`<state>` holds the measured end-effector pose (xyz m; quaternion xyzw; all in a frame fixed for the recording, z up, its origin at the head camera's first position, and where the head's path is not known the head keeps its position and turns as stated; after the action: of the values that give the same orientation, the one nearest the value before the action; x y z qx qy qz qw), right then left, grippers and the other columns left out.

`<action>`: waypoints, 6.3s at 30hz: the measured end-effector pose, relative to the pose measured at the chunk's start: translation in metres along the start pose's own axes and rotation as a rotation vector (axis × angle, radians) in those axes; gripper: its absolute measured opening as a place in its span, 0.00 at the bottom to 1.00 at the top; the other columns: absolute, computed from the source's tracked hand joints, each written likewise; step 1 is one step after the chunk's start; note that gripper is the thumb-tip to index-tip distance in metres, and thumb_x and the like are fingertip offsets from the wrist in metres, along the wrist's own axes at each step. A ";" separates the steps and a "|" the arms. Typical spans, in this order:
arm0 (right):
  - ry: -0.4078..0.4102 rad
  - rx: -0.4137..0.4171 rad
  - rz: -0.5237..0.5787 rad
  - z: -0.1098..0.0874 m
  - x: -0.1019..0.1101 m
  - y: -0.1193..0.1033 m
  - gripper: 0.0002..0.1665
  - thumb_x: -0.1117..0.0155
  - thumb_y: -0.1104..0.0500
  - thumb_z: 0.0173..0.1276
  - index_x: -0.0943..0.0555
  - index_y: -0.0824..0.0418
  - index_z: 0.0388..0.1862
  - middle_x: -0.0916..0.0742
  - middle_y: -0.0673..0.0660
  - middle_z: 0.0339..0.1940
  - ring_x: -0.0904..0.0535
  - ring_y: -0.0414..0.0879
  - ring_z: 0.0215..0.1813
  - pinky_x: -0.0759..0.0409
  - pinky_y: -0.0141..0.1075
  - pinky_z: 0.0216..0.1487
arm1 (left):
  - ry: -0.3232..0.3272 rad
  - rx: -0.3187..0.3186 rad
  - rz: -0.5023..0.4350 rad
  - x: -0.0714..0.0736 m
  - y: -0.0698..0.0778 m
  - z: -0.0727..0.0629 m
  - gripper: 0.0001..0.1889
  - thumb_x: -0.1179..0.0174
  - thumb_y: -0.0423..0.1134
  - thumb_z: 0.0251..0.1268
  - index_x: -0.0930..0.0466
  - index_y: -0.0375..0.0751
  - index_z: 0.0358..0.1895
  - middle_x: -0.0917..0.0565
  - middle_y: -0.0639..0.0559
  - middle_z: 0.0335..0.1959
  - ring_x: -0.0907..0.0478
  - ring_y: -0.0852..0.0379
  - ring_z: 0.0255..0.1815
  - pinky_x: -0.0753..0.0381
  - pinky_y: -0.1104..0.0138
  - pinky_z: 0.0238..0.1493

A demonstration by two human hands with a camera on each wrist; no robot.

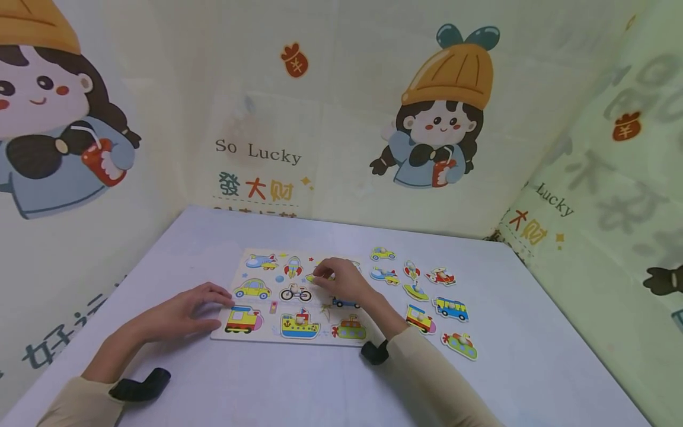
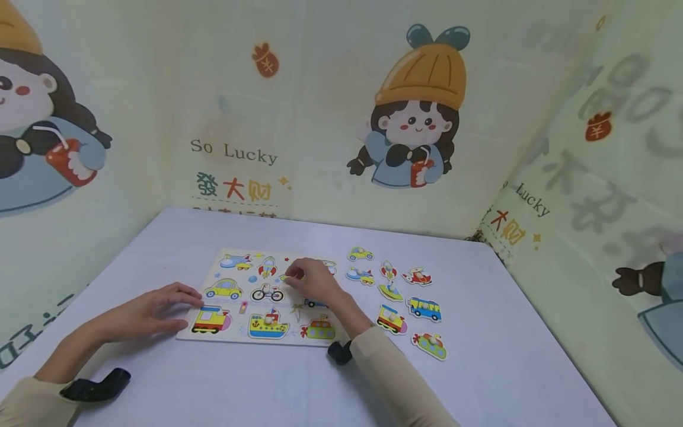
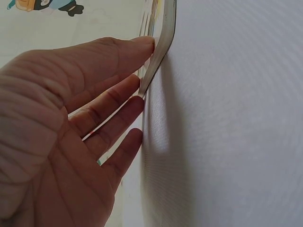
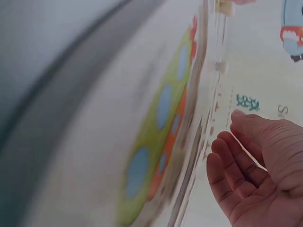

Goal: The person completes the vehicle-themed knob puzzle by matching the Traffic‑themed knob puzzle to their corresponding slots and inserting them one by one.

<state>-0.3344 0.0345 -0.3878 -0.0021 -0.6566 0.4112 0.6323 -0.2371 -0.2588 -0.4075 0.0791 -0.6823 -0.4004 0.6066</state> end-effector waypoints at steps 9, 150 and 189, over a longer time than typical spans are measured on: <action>0.056 -0.079 0.044 -0.009 0.012 0.023 0.07 0.33 0.56 0.73 0.14 0.57 0.46 0.13 0.50 0.43 0.20 0.42 0.43 0.20 0.36 0.46 | 0.004 -0.009 0.025 -0.001 -0.001 -0.001 0.20 0.27 0.41 0.60 0.15 0.51 0.57 0.22 0.48 0.60 0.28 0.37 0.66 0.28 0.38 0.65; 0.212 -0.145 0.268 -0.006 0.017 0.021 0.09 0.31 0.55 0.72 0.14 0.56 0.46 0.12 0.52 0.43 0.19 0.45 0.44 0.18 0.36 0.45 | 0.004 -0.039 0.033 -0.008 0.000 -0.005 0.21 0.26 0.43 0.60 0.16 0.50 0.57 0.22 0.47 0.60 0.27 0.37 0.65 0.28 0.36 0.64; 0.103 -0.066 0.287 0.061 -0.044 -0.045 0.08 0.32 0.57 0.73 0.15 0.58 0.46 0.15 0.48 0.38 0.23 0.37 0.37 0.24 0.26 0.39 | 0.015 -0.056 0.115 -0.007 -0.007 -0.005 0.21 0.29 0.51 0.63 0.17 0.57 0.59 0.23 0.55 0.60 0.27 0.47 0.63 0.21 0.60 0.63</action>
<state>-0.3528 -0.0506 -0.3918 -0.1378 -0.6293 0.4747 0.5997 -0.2337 -0.2620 -0.4174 0.0260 -0.6696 -0.3832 0.6356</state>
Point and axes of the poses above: each hand's wrist, its own z-axis towards the middle knuckle, its own x-axis out of the back of the hand, y = z × x, the point moved 6 cm from there along z, towards the middle knuckle
